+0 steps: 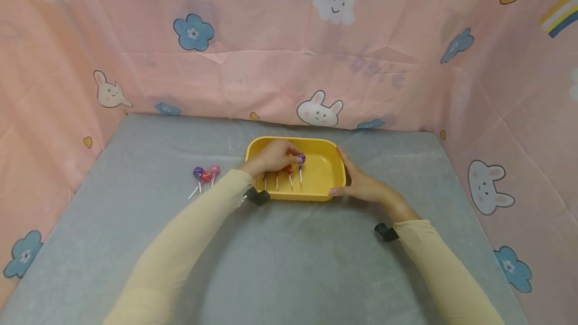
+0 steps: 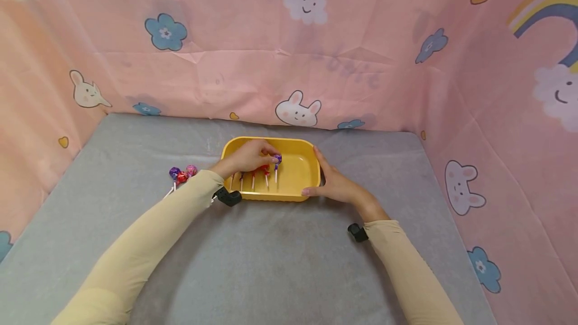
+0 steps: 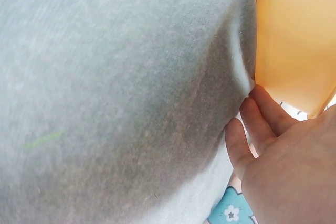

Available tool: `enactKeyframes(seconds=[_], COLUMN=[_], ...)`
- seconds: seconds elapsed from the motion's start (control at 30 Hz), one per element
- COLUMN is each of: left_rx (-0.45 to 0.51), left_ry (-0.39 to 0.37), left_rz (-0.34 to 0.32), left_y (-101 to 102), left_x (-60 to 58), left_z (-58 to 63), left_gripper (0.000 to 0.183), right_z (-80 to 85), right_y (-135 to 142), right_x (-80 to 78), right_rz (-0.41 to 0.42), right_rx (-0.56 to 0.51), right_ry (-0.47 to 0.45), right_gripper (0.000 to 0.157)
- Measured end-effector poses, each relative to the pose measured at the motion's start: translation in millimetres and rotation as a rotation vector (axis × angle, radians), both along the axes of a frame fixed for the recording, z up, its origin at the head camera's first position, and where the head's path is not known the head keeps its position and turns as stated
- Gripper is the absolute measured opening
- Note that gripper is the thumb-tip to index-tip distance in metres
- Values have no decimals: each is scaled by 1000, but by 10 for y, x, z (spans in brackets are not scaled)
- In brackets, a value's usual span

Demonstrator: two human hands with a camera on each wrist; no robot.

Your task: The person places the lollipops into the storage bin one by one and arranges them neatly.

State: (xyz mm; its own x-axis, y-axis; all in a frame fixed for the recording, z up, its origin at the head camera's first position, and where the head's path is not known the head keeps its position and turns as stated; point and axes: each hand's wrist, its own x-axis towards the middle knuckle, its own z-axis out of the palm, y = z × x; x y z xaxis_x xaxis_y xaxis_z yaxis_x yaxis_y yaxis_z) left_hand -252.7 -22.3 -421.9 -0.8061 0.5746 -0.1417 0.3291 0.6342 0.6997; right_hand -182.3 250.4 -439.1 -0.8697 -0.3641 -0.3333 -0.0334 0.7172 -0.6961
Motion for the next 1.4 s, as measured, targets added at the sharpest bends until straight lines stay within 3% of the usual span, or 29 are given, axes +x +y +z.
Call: enactKeyframes(seconds=[0.17, 0.3, 0.6, 1.4], left_rx=[-9, -15, -30, -132], left_ry=[-45, -37, 31, 134], left_rz=[17, 23, 1, 46], left_y=[6, 10, -7, 56], left_x=[19, 23, 34, 55], left_z=[-48, -99, -129, -235], left_gripper=[27, 26, 25, 26], right_z=[-17, -26, -22, -32], right_y=[8, 4, -4, 11], right_x=[-3, -5, -13, -11], right_rz=[2, -4, -9, 0], right_rx=[-3, -7, -16, -57], right_ry=[3, 2, 0, 5], right_gripper=[119, 119, 121, 121])
